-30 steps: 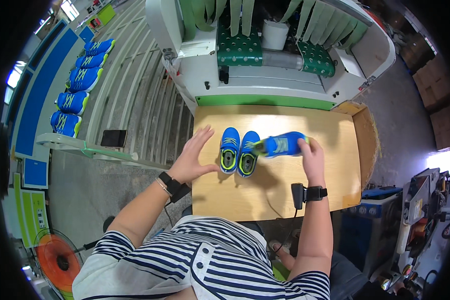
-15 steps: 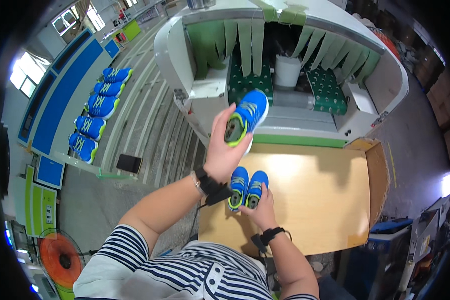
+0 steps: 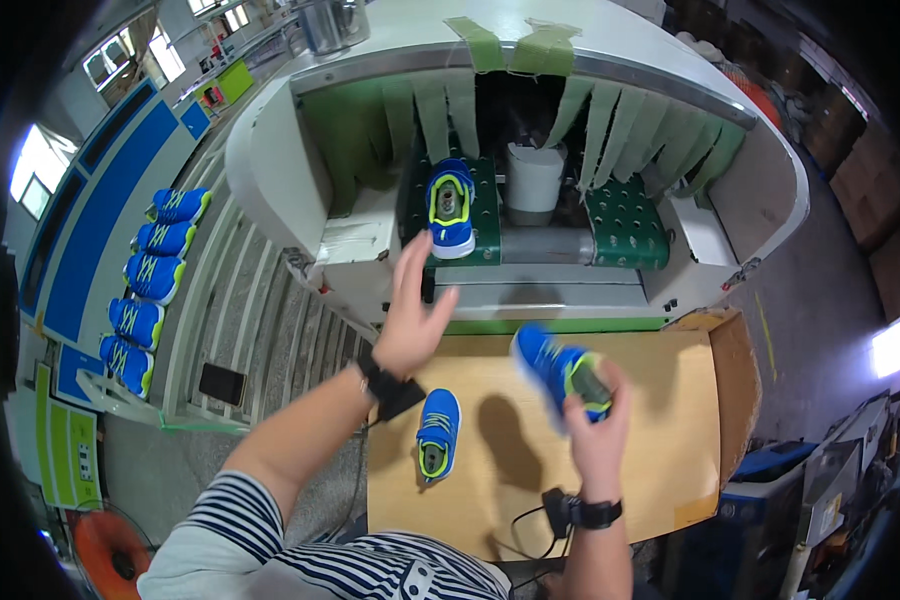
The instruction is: The person picks up blue sneakers from a conveyor belt and places them onto a wooden table. They repeatedly handle the shoes, arranging them in pairs and rows on the table surface. The person also briefly handles a black sneaker with red laces.
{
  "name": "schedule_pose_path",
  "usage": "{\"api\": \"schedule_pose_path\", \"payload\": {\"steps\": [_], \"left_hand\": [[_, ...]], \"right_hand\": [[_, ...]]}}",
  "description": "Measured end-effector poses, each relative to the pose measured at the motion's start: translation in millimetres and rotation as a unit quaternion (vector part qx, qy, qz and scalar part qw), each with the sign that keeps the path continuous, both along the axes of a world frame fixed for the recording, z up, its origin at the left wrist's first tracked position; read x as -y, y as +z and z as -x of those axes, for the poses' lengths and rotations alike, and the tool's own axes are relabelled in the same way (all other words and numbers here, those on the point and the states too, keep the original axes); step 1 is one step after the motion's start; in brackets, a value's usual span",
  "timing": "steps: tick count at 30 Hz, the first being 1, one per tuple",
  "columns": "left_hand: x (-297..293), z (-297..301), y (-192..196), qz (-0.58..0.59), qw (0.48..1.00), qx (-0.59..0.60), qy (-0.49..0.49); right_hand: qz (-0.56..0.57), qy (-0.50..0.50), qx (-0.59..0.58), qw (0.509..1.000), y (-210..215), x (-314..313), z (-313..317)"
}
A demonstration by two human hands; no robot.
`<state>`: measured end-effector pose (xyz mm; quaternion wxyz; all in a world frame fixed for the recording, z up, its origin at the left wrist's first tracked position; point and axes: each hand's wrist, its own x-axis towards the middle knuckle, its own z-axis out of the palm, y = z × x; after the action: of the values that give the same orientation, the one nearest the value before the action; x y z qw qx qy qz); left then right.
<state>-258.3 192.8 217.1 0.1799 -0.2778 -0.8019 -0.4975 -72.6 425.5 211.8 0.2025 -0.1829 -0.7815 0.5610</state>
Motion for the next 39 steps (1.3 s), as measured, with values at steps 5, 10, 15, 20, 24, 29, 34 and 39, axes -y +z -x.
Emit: {"api": "schedule_pose_path", "payload": {"steps": [5,10,15,20,24,29,34,39], "left_hand": [[57.7,-92.0,-59.0,0.116,0.970,0.203,-0.072],[75.4,-147.2,-104.2,0.228,0.911,0.335,-0.076],[94.9,-178.2,-150.7,0.267,0.853,0.439,-0.096],[88.4,-174.6,-152.3,0.296,0.839,0.440,-0.120],[93.4,-174.8,-157.1,0.288,0.845,0.436,-0.112],[95.0,-170.0,-150.9,0.285,0.835,0.454,-0.121],[86.4,-167.7,-145.9,0.283,0.824,0.463,-0.163],[101.3,-167.6,-157.7,0.253,0.840,0.461,-0.133]], "right_hand": [[-0.106,-0.059,-0.238,0.964,84.1,-18.3,126.0],[-0.254,-0.115,-0.055,0.959,27.8,-76.5,211.9],[-0.336,-0.051,-0.096,0.935,-45.6,-13.7,153.6],[-0.385,0.215,0.216,0.871,-180.6,63.4,-46.4],[-0.349,0.280,0.170,0.878,-170.3,50.5,-104.5],[-0.310,-0.147,0.018,0.939,-142.5,-46.7,-70.3],[0.199,-0.360,0.057,0.910,-200.9,-204.6,-80.1],[0.233,-0.393,0.135,0.879,-168.7,-134.8,-7.6]]}}
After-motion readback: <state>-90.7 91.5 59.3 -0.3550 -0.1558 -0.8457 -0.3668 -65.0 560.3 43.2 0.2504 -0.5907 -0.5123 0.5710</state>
